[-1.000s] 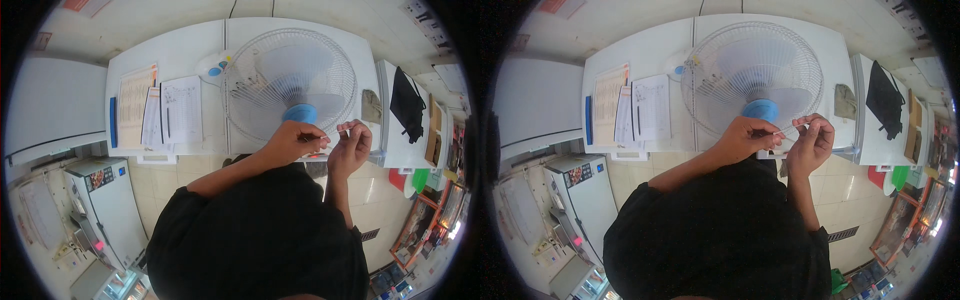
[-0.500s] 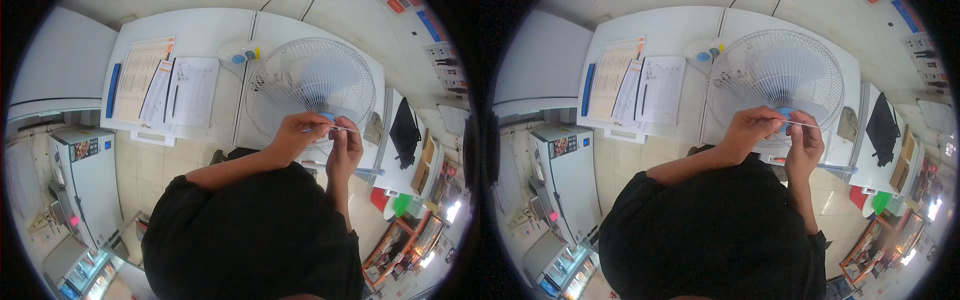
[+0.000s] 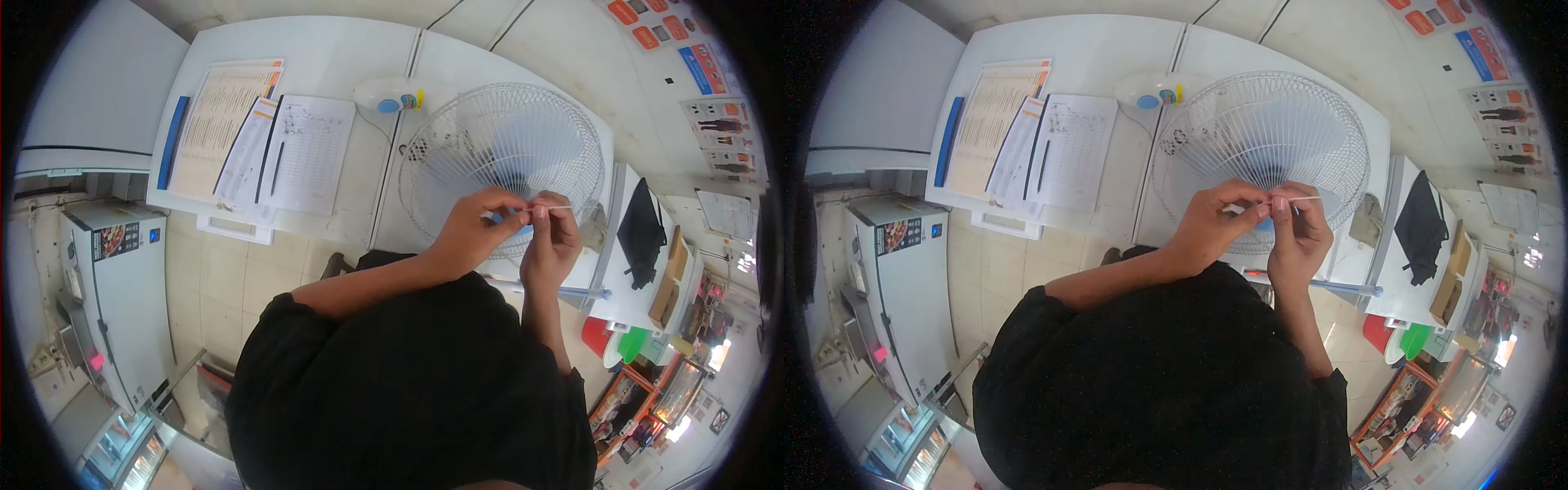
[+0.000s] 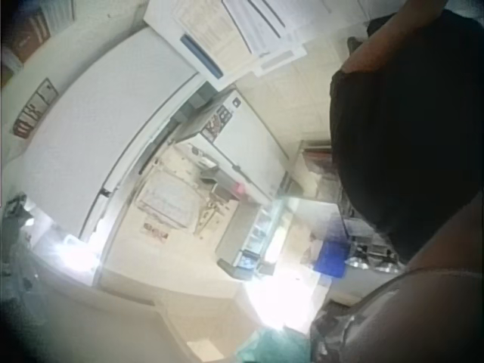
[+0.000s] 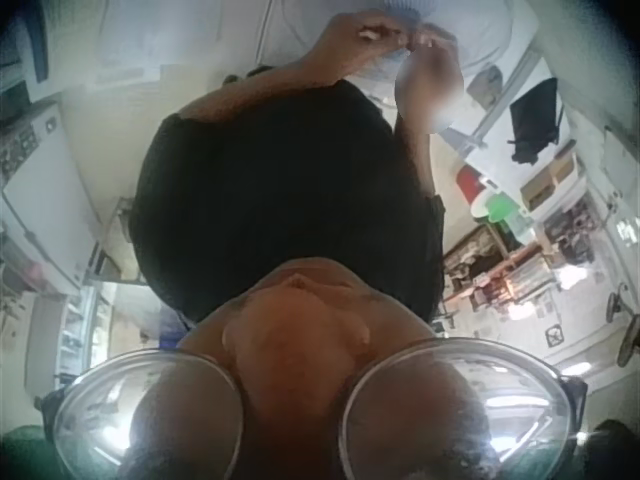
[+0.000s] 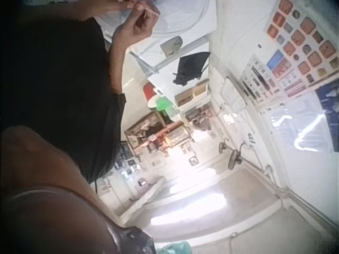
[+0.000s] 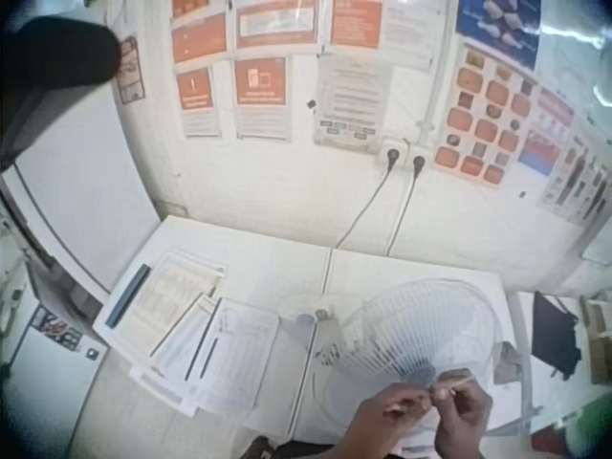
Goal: The person assembles an electric fan by mounting the fan blade and grilles onto the motor housing and securing the grilles together with ties by hand.
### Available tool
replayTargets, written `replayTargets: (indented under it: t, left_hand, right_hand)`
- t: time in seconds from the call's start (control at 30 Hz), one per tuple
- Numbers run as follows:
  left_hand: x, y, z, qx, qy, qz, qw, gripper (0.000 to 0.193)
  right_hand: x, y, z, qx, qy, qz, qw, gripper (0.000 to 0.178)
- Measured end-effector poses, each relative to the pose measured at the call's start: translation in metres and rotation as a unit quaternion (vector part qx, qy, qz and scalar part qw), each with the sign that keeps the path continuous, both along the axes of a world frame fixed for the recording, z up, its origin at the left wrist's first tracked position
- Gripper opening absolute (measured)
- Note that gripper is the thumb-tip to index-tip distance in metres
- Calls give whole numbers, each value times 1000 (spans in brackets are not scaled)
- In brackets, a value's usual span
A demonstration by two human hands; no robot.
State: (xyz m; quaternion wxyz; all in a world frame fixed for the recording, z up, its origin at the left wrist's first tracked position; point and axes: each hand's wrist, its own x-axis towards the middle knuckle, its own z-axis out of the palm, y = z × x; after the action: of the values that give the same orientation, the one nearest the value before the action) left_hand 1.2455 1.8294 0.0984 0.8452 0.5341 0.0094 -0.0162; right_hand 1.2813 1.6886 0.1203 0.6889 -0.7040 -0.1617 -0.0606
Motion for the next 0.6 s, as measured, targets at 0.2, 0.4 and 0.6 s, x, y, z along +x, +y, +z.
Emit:
replayTargets:
  t: [0.2,0.4,0.6]
  left_hand:
    - [17,38,31,183,-130,175,959,18]
    - [26,57,14,166,-164,108,966,18]
    - [41,70,21,-119,48,66,990,22]
  right_hand:
    - [19,5,44,-290,25,119,949,7]
    - [27,17,53,-313,-1,149,938,13]
    - [33,15,48,-277,-140,98,945,22]
